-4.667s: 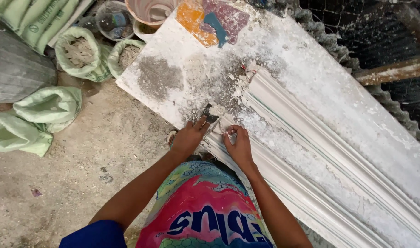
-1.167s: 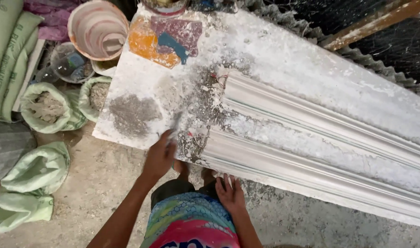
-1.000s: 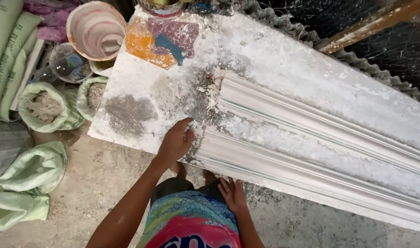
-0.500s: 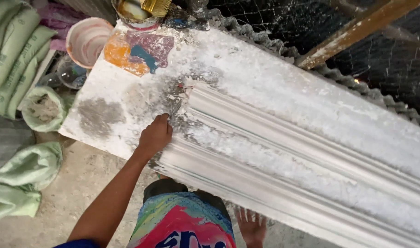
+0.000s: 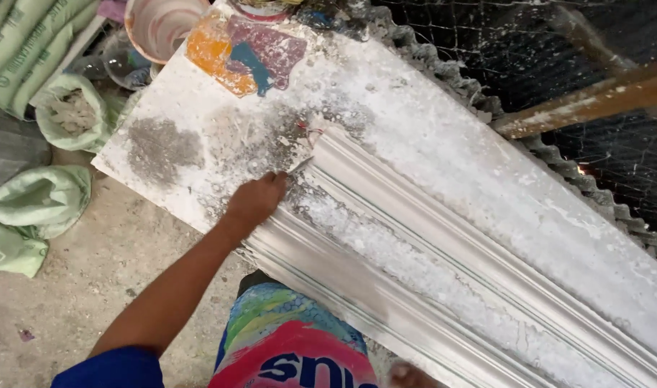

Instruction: The person uses a small metal scraper to remove dust and debris from the grooves and surfaces of several long white decorative moldings laid on a workbench. The person repeatedly scrapes along the length of the moldings and occasionally wipes the surface with their hand.

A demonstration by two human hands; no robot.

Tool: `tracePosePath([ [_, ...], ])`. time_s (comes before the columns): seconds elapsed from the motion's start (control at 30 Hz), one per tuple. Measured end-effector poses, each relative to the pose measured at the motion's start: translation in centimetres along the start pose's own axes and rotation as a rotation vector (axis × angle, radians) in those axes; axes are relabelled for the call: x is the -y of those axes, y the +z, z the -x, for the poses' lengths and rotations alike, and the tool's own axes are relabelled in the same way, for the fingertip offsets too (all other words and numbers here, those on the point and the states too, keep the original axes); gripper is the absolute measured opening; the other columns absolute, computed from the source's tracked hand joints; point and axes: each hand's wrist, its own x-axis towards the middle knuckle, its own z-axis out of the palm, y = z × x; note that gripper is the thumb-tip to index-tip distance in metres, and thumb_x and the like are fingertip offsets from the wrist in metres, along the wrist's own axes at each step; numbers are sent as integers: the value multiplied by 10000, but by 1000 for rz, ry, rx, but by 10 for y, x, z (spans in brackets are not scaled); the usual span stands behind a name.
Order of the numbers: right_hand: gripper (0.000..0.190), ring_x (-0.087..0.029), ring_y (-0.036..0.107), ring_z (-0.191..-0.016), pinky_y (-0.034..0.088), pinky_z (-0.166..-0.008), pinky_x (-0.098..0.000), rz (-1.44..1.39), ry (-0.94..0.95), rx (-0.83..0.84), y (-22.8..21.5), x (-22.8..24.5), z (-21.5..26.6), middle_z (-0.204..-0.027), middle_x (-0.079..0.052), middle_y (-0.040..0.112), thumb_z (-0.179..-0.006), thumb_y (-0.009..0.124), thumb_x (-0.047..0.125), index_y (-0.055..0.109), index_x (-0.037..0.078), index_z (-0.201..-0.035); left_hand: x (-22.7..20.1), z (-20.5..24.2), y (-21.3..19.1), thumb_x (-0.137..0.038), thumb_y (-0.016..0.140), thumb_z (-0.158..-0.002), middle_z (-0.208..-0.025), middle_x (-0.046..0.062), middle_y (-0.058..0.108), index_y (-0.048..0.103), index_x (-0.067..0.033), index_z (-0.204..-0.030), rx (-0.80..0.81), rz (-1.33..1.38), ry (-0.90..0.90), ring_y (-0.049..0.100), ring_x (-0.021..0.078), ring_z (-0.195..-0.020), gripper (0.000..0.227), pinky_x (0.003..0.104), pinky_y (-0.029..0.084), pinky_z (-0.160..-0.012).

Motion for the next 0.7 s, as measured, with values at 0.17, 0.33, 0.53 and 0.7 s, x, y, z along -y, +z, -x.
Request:
tracePosePath([
  [0.17, 335, -426, 781, -778, 618, -676, -520, 1271, -677, -194, 249, 280, 86, -774, -218, 779, -961, 616, 391, 681, 71, -1034, 9, -20, 8, -116, 429, -1050, -1249, 234, 619, 491, -16, -1326, 19, 15, 49, 746, 459, -937, 301, 597, 611, -796],
  [0.33, 521, -342, 636, -1255, 527, -1043, -494, 1213, -896, -84, 431, 412, 34, -1276, -161, 705, -1002, 596, 456, 580, 153, -1426, -7, -24, -31, -39, 435, -1024, -1049, 177, 679, 581, 20, -1207, 52, 62, 42, 762, 392, -883, 242, 525, 632, -713],
  [0.53, 432, -291, 751, -775, 584, -643, -474, 1793, -719, -211, 517, 466, -114, -825, -40, 763, -948, 511, 564, 781, 227, -966, -9, -51, -32, -43, 456, -992, -792, 176, 717, 678, 18, -935, 4, 271, 59, 765, 373, -759, 238, 518, 619, -605],
  [0.7, 421, -387, 756, -839, 567, -665, -548, 2003, -601, -333, 543, 461, -129, -837, -128, 758, -858, 587, 500, 779, 137, -948, 14, -59, -23, -76, 466, -996, -846, 202, 718, 684, 16, -974, 8, 282, 101, 762, 379, -775, 238, 547, 612, -643],
])
